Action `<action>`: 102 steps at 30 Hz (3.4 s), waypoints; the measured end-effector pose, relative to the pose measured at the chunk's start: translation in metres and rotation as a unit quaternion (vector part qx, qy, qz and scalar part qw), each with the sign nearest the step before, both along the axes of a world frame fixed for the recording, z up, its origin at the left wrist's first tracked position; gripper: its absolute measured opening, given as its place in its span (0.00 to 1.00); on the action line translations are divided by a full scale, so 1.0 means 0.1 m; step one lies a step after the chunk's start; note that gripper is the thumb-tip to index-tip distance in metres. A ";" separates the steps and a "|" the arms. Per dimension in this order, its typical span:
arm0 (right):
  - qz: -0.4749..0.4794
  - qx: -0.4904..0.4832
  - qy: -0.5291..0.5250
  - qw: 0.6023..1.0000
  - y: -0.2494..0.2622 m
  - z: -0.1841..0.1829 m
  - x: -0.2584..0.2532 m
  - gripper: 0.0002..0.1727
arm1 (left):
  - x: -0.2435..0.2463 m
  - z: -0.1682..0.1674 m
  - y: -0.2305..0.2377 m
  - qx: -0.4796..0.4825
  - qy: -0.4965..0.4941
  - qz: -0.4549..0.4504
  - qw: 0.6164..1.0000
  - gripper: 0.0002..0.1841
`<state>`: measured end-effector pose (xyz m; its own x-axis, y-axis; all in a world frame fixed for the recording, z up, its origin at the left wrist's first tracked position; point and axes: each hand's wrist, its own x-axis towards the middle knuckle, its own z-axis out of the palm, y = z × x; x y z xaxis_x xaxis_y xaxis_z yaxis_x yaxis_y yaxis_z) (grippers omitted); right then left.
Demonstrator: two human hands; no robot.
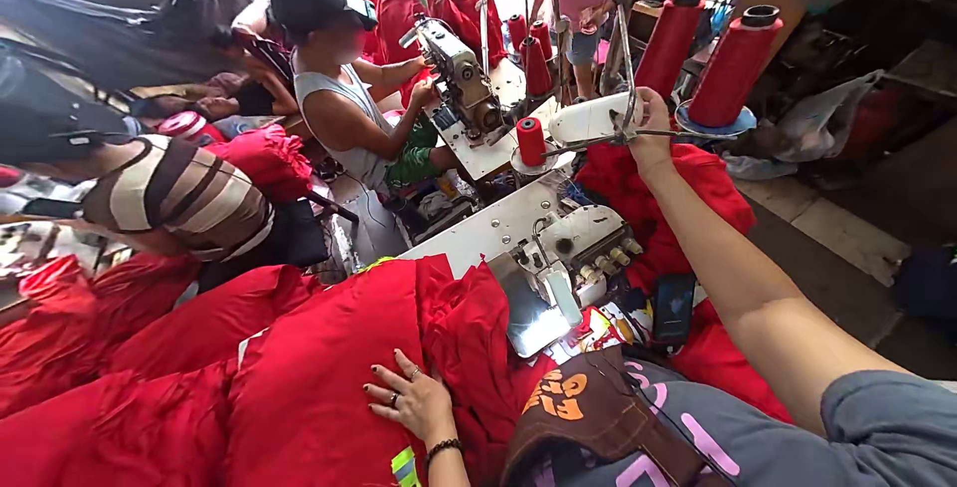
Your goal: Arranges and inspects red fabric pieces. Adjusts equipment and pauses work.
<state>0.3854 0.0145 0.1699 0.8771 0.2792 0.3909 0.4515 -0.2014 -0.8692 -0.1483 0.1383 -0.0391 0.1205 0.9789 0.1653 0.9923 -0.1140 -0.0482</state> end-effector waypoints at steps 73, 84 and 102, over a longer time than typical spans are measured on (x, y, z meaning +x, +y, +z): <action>0.013 -0.021 -0.023 0.999 0.97 0.54 0.22 0.36 | 0.02 -0.07 0.00 0.017 0.037 0.016 0.999 0.42; 0.011 -0.040 -0.085 0.996 0.97 0.57 0.10 0.35 | 0.02 -0.07 0.00 0.013 0.052 0.025 0.998 0.39; 0.031 -0.047 -0.106 0.993 0.67 0.44 0.09 0.37 | -0.01 -0.04 0.00 -0.007 0.022 0.019 1.000 0.37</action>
